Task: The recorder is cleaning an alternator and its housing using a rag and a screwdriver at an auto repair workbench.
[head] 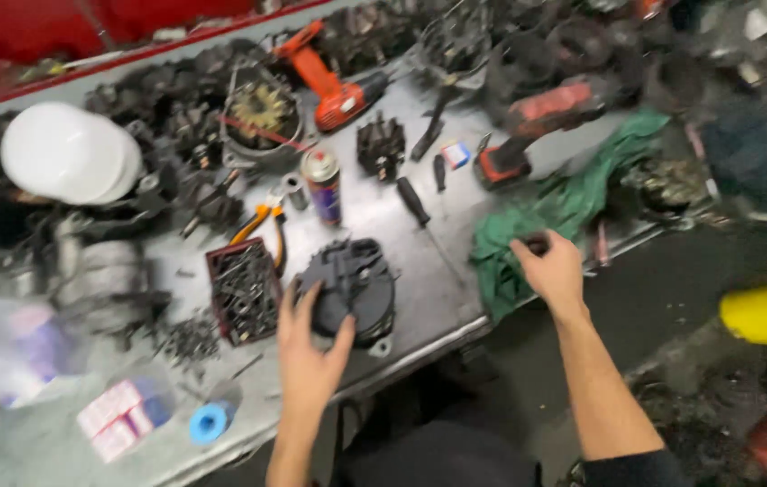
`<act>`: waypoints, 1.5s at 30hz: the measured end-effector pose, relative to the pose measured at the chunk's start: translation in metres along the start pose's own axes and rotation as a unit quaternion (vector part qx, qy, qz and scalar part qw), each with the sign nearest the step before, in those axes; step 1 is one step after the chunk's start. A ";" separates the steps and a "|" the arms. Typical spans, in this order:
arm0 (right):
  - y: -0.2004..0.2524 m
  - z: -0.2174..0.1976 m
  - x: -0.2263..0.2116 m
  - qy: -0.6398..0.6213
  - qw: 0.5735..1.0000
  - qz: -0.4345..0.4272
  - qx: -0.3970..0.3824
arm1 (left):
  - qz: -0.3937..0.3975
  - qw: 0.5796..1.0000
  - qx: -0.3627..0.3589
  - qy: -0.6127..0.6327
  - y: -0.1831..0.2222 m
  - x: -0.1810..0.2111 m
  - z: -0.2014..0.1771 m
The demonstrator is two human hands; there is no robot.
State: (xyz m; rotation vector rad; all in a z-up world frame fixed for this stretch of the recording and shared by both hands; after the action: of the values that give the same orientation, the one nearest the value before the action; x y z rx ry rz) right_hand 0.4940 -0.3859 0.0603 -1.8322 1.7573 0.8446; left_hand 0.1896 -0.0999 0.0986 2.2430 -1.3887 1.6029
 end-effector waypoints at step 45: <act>0.169 0.088 -0.251 -0.541 0.690 -0.220 -0.427 | 0.057 0.975 -0.078 0.200 -0.042 0.029 -0.009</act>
State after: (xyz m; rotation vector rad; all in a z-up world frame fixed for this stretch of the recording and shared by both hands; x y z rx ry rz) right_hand 0.3178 -0.1596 0.1896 -1.4236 0.1022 2.1226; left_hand 0.2132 -0.0884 0.1435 1.6629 -1.4846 1.7799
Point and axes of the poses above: each hand's wrist, its own y-axis away from the middle knuckle, its own z-axis out of the palm, x = y × z, the point moved 8 cm from there along -y, towards the middle knuckle, and after that the axes turned 12 degrees about z, right-handed, at the moved point
